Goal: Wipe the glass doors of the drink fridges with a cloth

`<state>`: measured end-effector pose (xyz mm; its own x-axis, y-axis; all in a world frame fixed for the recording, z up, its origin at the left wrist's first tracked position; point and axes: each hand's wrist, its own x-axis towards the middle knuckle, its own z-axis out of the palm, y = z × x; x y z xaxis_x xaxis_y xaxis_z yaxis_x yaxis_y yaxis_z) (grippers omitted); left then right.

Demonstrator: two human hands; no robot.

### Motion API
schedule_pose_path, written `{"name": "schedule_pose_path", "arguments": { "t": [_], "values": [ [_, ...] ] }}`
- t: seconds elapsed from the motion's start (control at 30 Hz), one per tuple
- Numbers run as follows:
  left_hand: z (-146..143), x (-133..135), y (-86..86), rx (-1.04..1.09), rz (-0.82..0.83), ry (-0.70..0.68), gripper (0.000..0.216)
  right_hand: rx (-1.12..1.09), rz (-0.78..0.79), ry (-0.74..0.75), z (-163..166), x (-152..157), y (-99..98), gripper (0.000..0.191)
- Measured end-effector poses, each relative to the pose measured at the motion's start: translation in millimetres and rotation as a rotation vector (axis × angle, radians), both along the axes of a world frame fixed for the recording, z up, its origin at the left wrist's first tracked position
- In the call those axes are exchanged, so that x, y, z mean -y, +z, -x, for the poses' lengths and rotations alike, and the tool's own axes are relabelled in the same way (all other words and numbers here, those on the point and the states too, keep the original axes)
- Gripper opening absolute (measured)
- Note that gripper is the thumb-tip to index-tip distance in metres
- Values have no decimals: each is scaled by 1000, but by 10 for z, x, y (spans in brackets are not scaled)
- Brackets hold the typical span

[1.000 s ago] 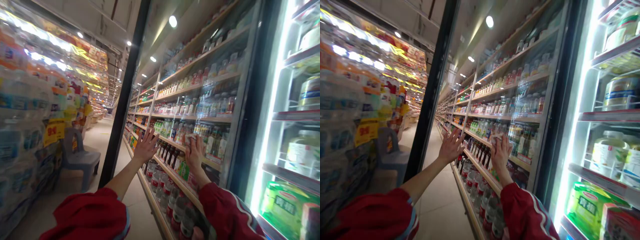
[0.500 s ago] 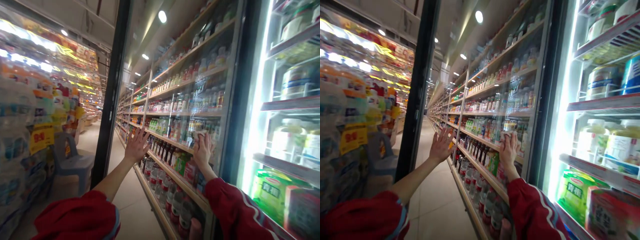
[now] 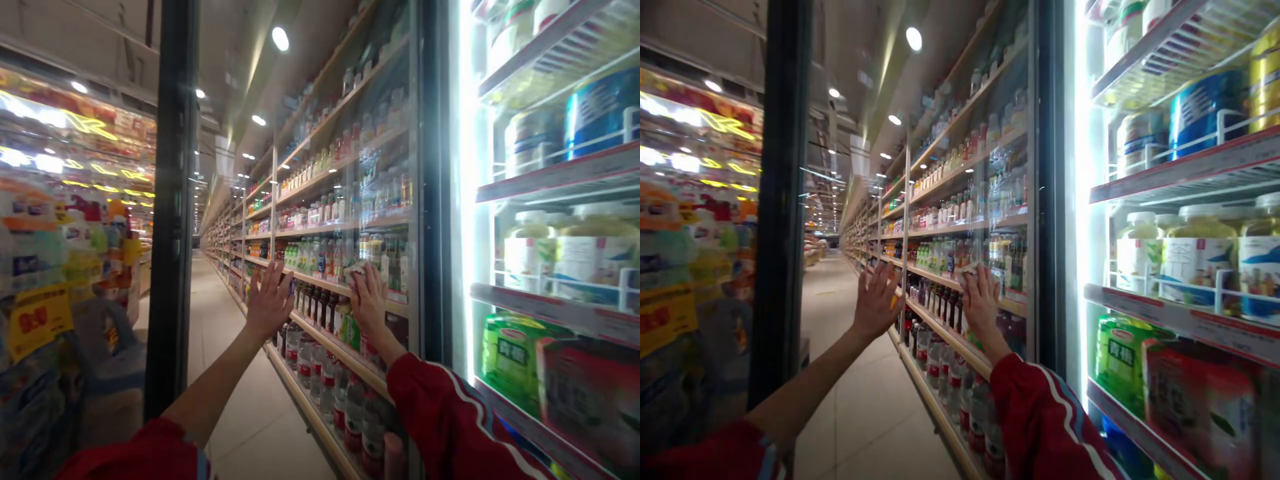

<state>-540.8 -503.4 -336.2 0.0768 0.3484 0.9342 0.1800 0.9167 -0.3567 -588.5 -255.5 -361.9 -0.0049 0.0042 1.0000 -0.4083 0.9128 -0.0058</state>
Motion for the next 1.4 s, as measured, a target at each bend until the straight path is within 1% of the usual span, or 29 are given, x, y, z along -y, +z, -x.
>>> {"name": "schedule_pose_path", "arguments": {
  "t": [0.1, 0.2, 0.27, 0.4, 0.47, 0.5, 0.57, 0.63, 0.77, 0.83, 0.87, 0.93, 0.97, 1.1, 1.17, 1.2, 1.27, 1.4],
  "values": [
    [27, -437, 132, 45, 107, -24, 48, -24, -73, -17, -3, -26, 16, 36],
    [92, -709, 212, 96, 155, -21, 49, -24, -8, -39, 43, -225, 105, 37],
    [147, -767, 223, 113, 144, -7, 51, -22, 83, -47, 91, -398, 223, 38],
    [225, -745, 195, 103, 123, 22, 50, -26, 198, -39, 187, -704, 504, 40],
    [234, -733, 186, 109, 121, 21, 50, -38, 271, -32, 223, -814, 574, 41],
    [233, -731, 185, 117, 119, 17, 51, -43, 300, -29, 235, -855, 571, 42],
    [228, -735, 186, 133, 113, 3, 52, -49, 321, -28, 242, -906, 479, 43],
    [225, -738, 187, 137, 110, -12, 53, -44, 313, -31, 225, -911, 285, 44],
    [229, -733, 184, 117, 113, -9, 52, 15, 336, -40, 156, -826, -199, 45],
    [232, -731, 177, 109, 110, 3, 51, 46, 353, -41, 131, -776, -341, 46],
    [234, -732, 172, 107, 107, 10, 51, 57, 359, -41, 124, -758, -358, 46],
    [239, -734, 163, 98, 107, 21, 50, 70, 369, -39, 119, -740, -274, 47],
    [243, -735, 158, 93, 110, 26, 50, 72, 372, -36, 120, -743, -179, 46],
    [248, -736, 151, 97, 113, 22, 50, 66, 363, -19, 136, -806, 315, 46],
    [240, -739, 155, 131, 113, 18, 51, 69, 370, -15, 139, -826, 461, 45],
    [235, -742, 158, 153, 114, 17, 52, 74, 371, -18, 135, -818, 482, 45],
    [222, -747, 165, 194, 114, 15, 54, 85, 345, -25, 110, -759, 425, 45],
    [210, -754, 169, 210, 107, 9, 54, 104, 175, -20, 45, -553, 150, 43]
  ]
}}
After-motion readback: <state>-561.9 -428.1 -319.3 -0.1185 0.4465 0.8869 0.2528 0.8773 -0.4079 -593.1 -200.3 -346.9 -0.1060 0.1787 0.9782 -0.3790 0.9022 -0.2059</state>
